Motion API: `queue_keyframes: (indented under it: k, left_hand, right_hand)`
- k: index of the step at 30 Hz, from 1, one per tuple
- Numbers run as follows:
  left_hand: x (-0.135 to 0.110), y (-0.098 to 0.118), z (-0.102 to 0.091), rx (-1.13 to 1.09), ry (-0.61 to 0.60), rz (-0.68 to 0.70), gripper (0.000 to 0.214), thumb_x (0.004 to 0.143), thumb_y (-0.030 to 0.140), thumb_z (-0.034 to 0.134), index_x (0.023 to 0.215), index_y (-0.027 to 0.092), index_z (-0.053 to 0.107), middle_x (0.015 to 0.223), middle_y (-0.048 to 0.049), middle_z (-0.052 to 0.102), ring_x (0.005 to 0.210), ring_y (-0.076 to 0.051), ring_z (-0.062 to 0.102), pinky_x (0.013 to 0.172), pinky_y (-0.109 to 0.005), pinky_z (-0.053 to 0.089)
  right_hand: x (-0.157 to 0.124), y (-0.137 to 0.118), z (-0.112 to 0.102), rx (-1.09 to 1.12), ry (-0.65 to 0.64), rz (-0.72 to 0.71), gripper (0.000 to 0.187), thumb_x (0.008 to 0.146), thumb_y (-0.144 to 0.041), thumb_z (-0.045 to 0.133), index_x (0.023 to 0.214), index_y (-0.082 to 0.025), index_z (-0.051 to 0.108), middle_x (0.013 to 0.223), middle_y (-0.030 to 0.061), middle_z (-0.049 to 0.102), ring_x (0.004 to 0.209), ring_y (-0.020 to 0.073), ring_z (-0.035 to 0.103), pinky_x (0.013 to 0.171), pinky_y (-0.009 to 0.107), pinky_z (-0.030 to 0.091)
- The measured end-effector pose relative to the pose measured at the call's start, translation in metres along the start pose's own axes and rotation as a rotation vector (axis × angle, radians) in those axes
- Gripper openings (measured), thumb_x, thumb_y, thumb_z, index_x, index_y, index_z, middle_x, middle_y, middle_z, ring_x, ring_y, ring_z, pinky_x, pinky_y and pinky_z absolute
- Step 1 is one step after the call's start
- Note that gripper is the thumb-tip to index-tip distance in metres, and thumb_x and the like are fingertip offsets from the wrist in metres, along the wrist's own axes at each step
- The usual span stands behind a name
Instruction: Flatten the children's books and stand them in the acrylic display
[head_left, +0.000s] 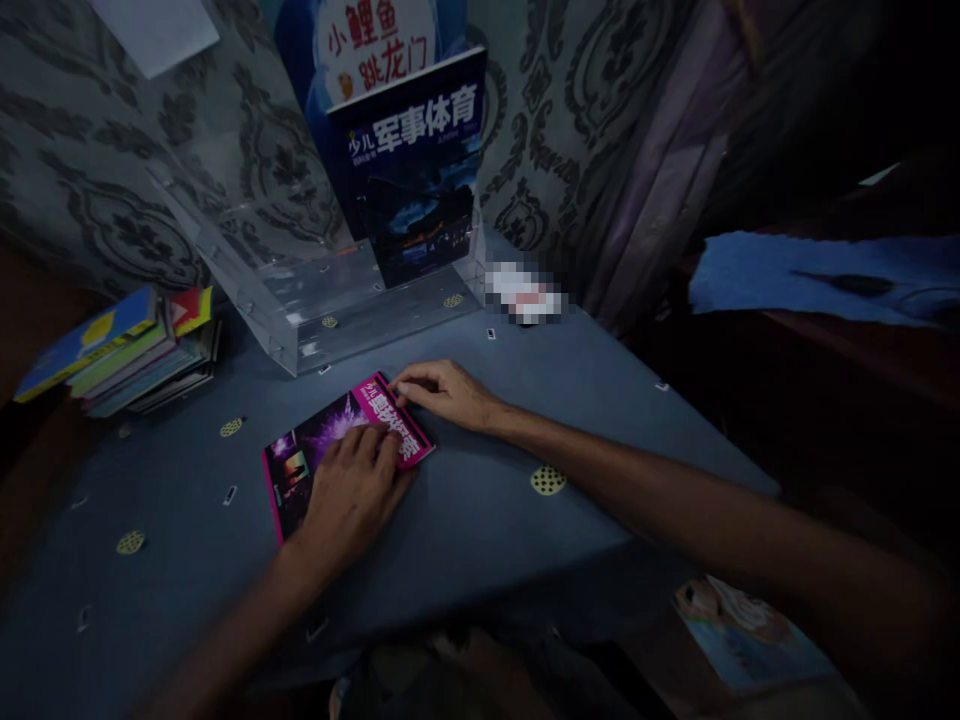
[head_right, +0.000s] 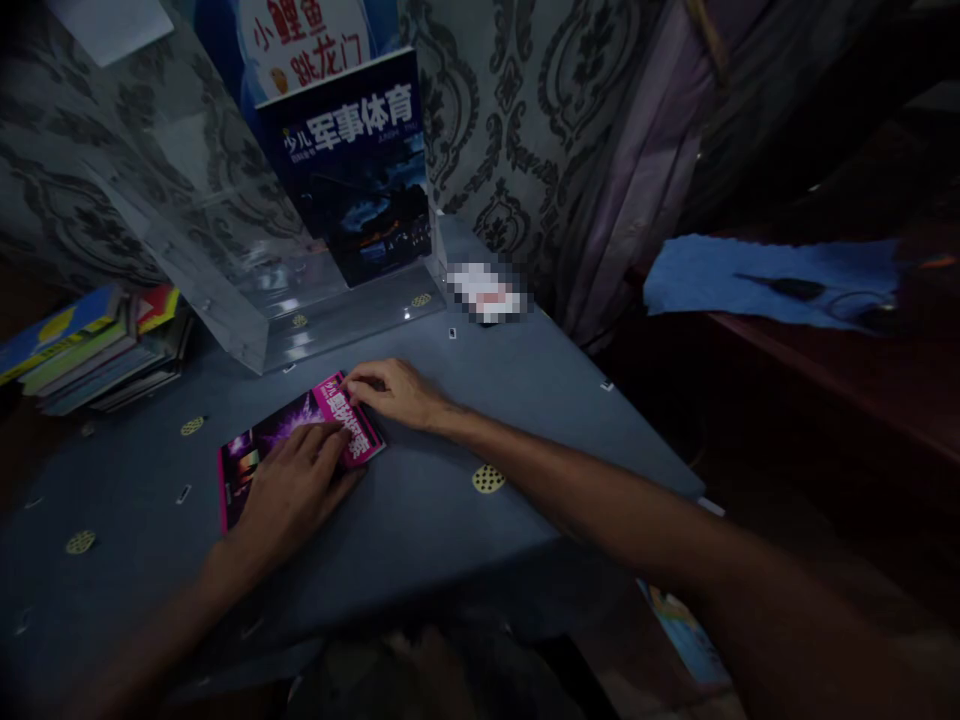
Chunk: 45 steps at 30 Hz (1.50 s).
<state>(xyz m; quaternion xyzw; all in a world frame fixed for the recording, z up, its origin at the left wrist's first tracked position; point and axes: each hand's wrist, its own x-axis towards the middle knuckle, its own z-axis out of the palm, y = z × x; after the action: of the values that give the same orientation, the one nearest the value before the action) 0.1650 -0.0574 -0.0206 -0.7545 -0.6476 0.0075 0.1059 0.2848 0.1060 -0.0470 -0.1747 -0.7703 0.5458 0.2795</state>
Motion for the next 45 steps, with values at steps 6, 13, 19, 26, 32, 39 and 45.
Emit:
queue_keyframes:
  k: [6, 13, 19, 26, 32, 39, 45]
  left_hand:
    - [0.001, -0.005, 0.010, -0.004, 0.162, 0.113, 0.028, 0.097, 0.022, 0.044, 0.111, 0.010, 0.065, 0.112, -0.0180, 0.071, 0.102, -0.031, 0.067, 0.079, -0.042, 0.058]
    - [0.003, -0.006, 0.003, 0.005, 0.134, 0.139, 0.027, 0.097, 0.019, 0.043, 0.109, 0.012, 0.066, 0.108, -0.0152, 0.073, 0.099, -0.027, 0.070, 0.078, -0.038, 0.060]
    - [0.002, -0.005, 0.003, 0.045, 0.125, 0.149, 0.029, 0.097, 0.019, 0.042, 0.110, 0.010, 0.067, 0.109, -0.0165, 0.072, 0.099, -0.029, 0.070, 0.075, -0.039, 0.061]
    - [-0.002, 0.000, 0.012, 0.035, 0.141, 0.076, 0.031, 0.097, 0.029, 0.049, 0.116, 0.012, 0.065, 0.116, -0.0171, 0.071, 0.108, -0.031, 0.067, 0.082, -0.040, 0.059]
    - [-0.025, -0.008, 0.009, -0.045, 0.086, 0.055, 0.040, 0.095, 0.031, 0.052, 0.131, 0.013, 0.056, 0.129, -0.0155, 0.065, 0.121, -0.031, 0.060, 0.096, -0.045, 0.053]
    - [-0.100, -0.057, 0.000, -0.152, -0.008, -0.194, 0.059, 0.088, 0.042, 0.061, 0.139, 0.017, 0.047, 0.141, -0.0146, 0.056, 0.130, -0.031, 0.053, 0.100, -0.046, 0.052]
    - [-0.140, -0.080, 0.005, -0.306, -0.009, -0.282, 0.067, 0.088, 0.044, 0.061, 0.146, 0.021, 0.037, 0.146, -0.0145, 0.051, 0.127, -0.029, 0.055, 0.100, -0.045, 0.052]
  right_hand:
    - [-0.003, 0.000, 0.002, -0.070, -0.090, -0.010, 0.026, 0.094, -0.028, 0.053, 0.080, -0.014, 0.070, 0.072, 0.0013, 0.069, 0.070, 0.0133, 0.060, 0.067, 0.025, 0.043]
    - [-0.002, -0.001, -0.001, -0.045, -0.100, -0.048, 0.038, 0.097, -0.031, 0.048, 0.068, -0.015, 0.067, 0.076, 0.0037, 0.071, 0.074, 0.0138, 0.065, 0.072, 0.025, 0.045]
    - [-0.002, -0.001, 0.000, -0.067, -0.104, -0.049, 0.037, 0.097, -0.030, 0.047, 0.071, -0.015, 0.068, 0.074, 0.0028, 0.071, 0.071, 0.0125, 0.063, 0.071, 0.025, 0.045]
    - [-0.006, -0.005, 0.000, -0.117, -0.137, -0.066, 0.034, 0.094, -0.026, 0.050, 0.063, -0.016, 0.061, 0.062, -0.0003, 0.064, 0.060, 0.0115, 0.055, 0.061, 0.025, 0.039]
    - [-0.011, -0.006, 0.006, -0.445, -0.143, -0.318, 0.029, 0.094, -0.022, 0.049, 0.072, -0.017, 0.066, 0.067, 0.0023, 0.063, 0.067, 0.0159, 0.055, 0.071, 0.031, 0.042]
    - [-0.028, -0.007, 0.025, -0.861, -0.216, -0.561, 0.035, 0.094, -0.048, 0.055, 0.103, -0.017, 0.069, 0.092, 0.0099, 0.064, 0.088, 0.0246, 0.057, 0.078, 0.040, 0.048]
    - [-0.018, -0.007, 0.025, -0.899, -0.361, -0.555, 0.039, 0.099, -0.048, 0.046, 0.123, -0.024, 0.064, 0.105, 0.0098, 0.064, 0.098, 0.0261, 0.057, 0.085, 0.044, 0.047]
